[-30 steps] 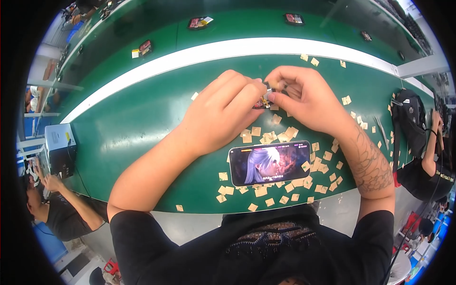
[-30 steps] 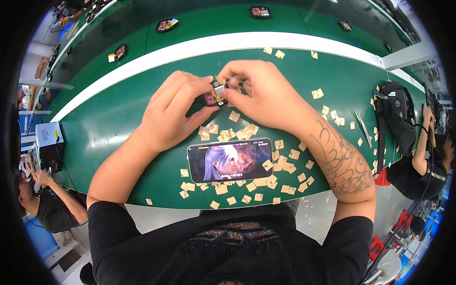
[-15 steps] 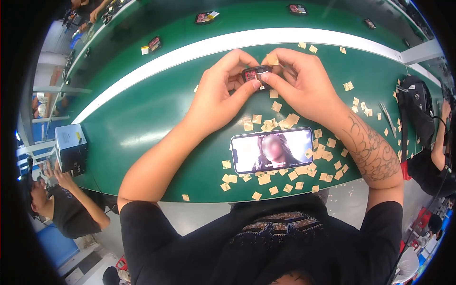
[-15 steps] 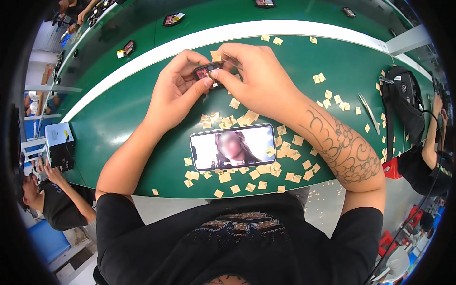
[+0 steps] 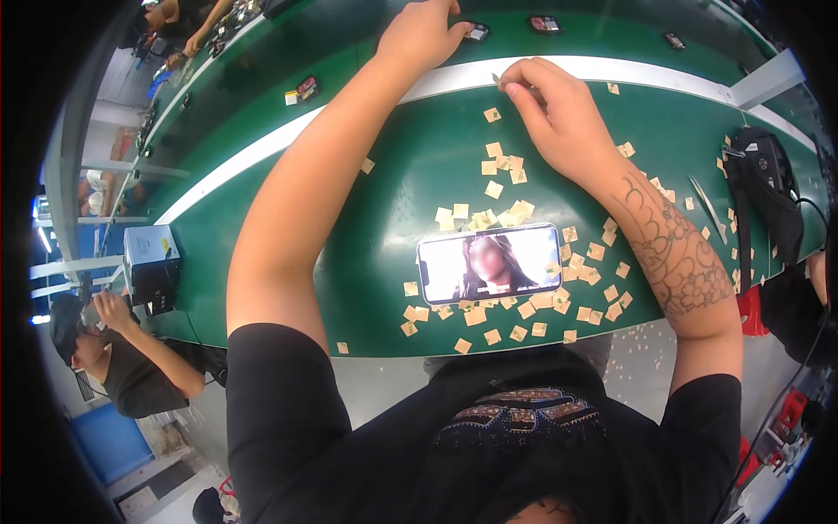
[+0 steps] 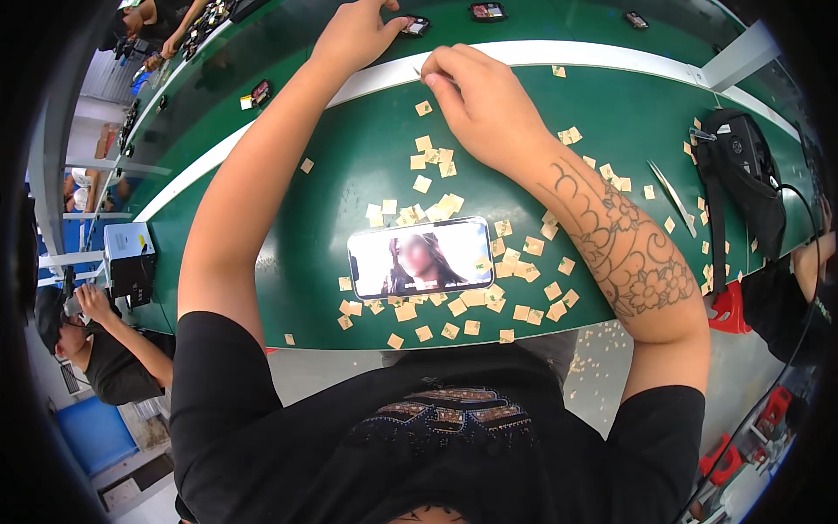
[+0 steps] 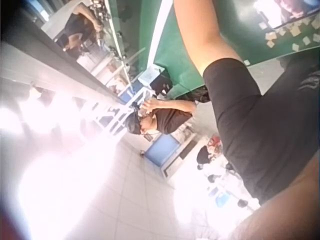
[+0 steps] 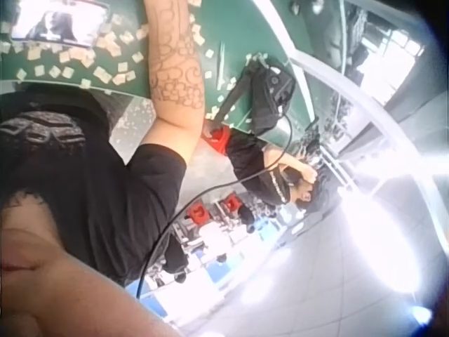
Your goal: Assembling small electronic components at a factory workbench using hands and tweezers.
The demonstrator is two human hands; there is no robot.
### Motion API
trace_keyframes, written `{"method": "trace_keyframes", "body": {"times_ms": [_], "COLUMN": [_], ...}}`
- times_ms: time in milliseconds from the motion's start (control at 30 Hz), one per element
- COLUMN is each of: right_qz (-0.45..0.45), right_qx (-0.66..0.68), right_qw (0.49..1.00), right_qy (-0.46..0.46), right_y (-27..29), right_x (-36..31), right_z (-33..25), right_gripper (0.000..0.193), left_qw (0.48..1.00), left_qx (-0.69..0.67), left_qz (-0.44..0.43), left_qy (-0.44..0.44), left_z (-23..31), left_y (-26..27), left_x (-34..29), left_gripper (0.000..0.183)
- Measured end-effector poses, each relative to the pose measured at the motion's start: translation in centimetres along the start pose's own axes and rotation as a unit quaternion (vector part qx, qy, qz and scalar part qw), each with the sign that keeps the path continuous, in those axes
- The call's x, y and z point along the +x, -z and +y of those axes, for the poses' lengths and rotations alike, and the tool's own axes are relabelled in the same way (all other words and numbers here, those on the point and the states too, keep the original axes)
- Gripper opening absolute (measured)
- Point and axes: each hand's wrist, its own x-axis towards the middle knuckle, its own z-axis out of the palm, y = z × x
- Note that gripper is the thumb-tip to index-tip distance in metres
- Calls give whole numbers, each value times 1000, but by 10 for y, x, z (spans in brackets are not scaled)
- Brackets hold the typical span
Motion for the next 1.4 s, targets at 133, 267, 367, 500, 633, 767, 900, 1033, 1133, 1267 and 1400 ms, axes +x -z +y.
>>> {"method": "trace_keyframes", "body": {"times_ms": [133,267,367,500,633,767,900,1033,1133,1267,1400], "right_qz": [5,-46,-82,-79,-49,-132,-225,-255,-232,-231,-221], "right_qx": [-38,-27,-43,-40,-4,25,62,-16,-72,-160,-201], "right_qw": [998,999,995,995,995,990,972,967,970,958,949], "right_qy": [57,3,-47,-39,82,50,12,15,28,56,98], "right_y": [5,4,6,9,7,8,6,6,10,6,0], "right_x": [-3,5,6,3,3,2,-4,-2,0,-1,-5], "right_z": [15,-6,-10,1,7,-13,-24,-31,-33,-44,-48], "right_gripper": [12,11,14,13,11,15,18,18,18,19,15], "left_qw": [986,965,996,996,986,985,983,978,977,975,980], "left_qx": [166,251,48,-7,-93,-99,-104,-154,-164,-190,-174], "left_qz": [19,69,14,41,-39,-46,-96,-92,-87,-82,-63], "left_qy": [-22,-14,-74,-77,-132,-133,-117,-106,-102,-75,-72], "left_z": [5,-65,-75,-51,7,23,24,13,13,14,16], "left_y": [12,8,15,15,31,26,39,34,33,33,31], "left_x": [-9,-31,-26,-39,-104,-149,-158,-163,-162,-165,-169], "left_gripper": [40,48,44,41,42,45,51,49,47,47,49]}}
